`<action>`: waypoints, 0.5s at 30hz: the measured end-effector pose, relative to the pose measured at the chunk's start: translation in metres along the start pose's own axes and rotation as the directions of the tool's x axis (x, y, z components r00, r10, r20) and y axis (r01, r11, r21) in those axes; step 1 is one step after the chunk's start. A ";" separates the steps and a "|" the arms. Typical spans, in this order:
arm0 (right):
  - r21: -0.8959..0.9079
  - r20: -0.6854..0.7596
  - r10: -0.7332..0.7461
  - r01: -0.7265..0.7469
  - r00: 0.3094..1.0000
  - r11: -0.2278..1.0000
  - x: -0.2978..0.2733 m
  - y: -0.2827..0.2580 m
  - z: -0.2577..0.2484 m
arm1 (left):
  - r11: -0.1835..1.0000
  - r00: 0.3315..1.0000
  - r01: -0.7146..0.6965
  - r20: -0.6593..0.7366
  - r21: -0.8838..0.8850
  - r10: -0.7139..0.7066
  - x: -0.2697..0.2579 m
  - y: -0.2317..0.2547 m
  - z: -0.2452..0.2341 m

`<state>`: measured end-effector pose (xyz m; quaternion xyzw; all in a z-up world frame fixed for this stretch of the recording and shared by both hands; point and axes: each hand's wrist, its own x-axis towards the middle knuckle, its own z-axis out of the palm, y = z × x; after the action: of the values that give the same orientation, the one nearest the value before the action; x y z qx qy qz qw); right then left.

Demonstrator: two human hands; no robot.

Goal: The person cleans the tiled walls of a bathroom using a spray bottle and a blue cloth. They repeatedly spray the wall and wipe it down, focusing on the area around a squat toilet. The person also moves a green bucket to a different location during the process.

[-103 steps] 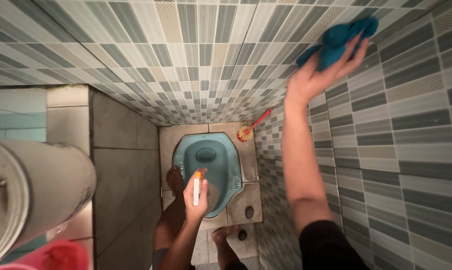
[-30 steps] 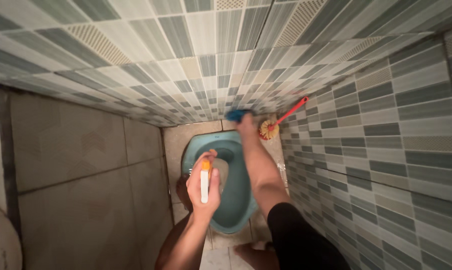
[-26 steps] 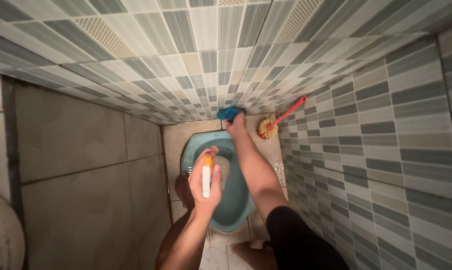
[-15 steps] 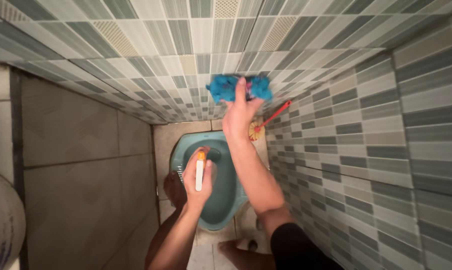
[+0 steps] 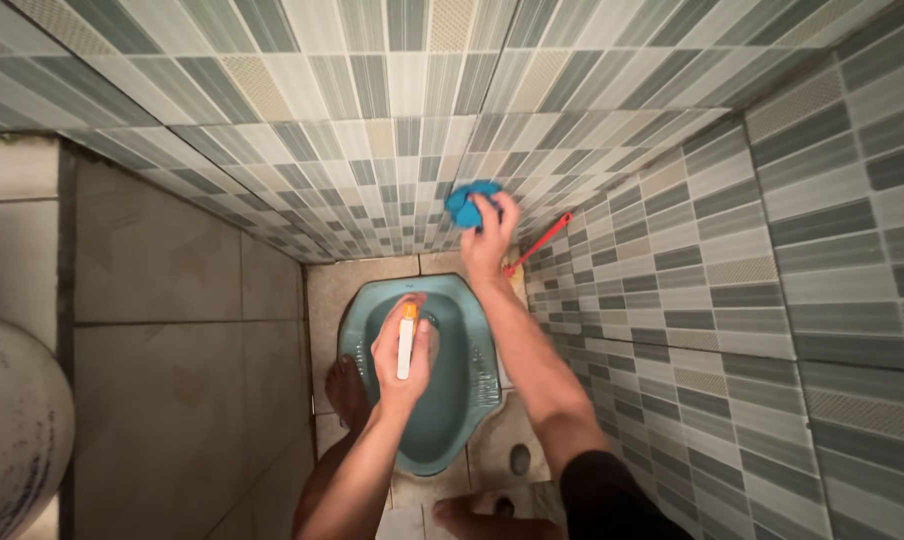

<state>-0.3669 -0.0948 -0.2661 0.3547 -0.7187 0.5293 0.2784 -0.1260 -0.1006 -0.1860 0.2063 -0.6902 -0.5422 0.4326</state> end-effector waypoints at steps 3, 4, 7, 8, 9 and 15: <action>-0.072 -0.044 -0.187 0.183 0.981 0.980 0.077 -0.047 -0.025 | 1.000 1.000 -0.015 0.008 -0.003 0.015 0.000 0.001 0.000; -0.092 -0.095 -0.262 0.254 0.960 0.963 0.110 -0.067 -0.033 | 1.000 1.000 -0.006 0.008 -0.014 0.006 0.000 0.001 -0.001; -0.238 -0.080 -0.400 0.372 0.913 0.897 0.200 -0.129 -0.069 | 0.999 1.000 0.019 0.009 -0.034 -0.019 0.003 0.001 -0.001; -0.222 -0.132 -0.417 0.383 0.899 0.897 0.228 -0.143 -0.077 | 0.999 0.999 0.035 0.016 -0.031 -0.035 0.003 0.001 -0.002; -0.204 -0.182 -0.432 0.396 0.883 0.895 0.248 -0.153 -0.080 | 0.998 0.998 0.054 0.019 -0.026 -0.053 0.002 0.001 -0.003; -0.297 -0.128 -0.508 0.456 0.851 0.839 0.215 -0.119 -0.051 | 1.000 1.000 0.019 -0.009 0.011 -0.019 0.011 -0.002 -0.005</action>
<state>-0.3969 -0.1149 -0.0180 0.4303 -0.6356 0.3775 0.5180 -0.1279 -0.1120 -0.1836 0.2177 -0.6891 -0.5416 0.4295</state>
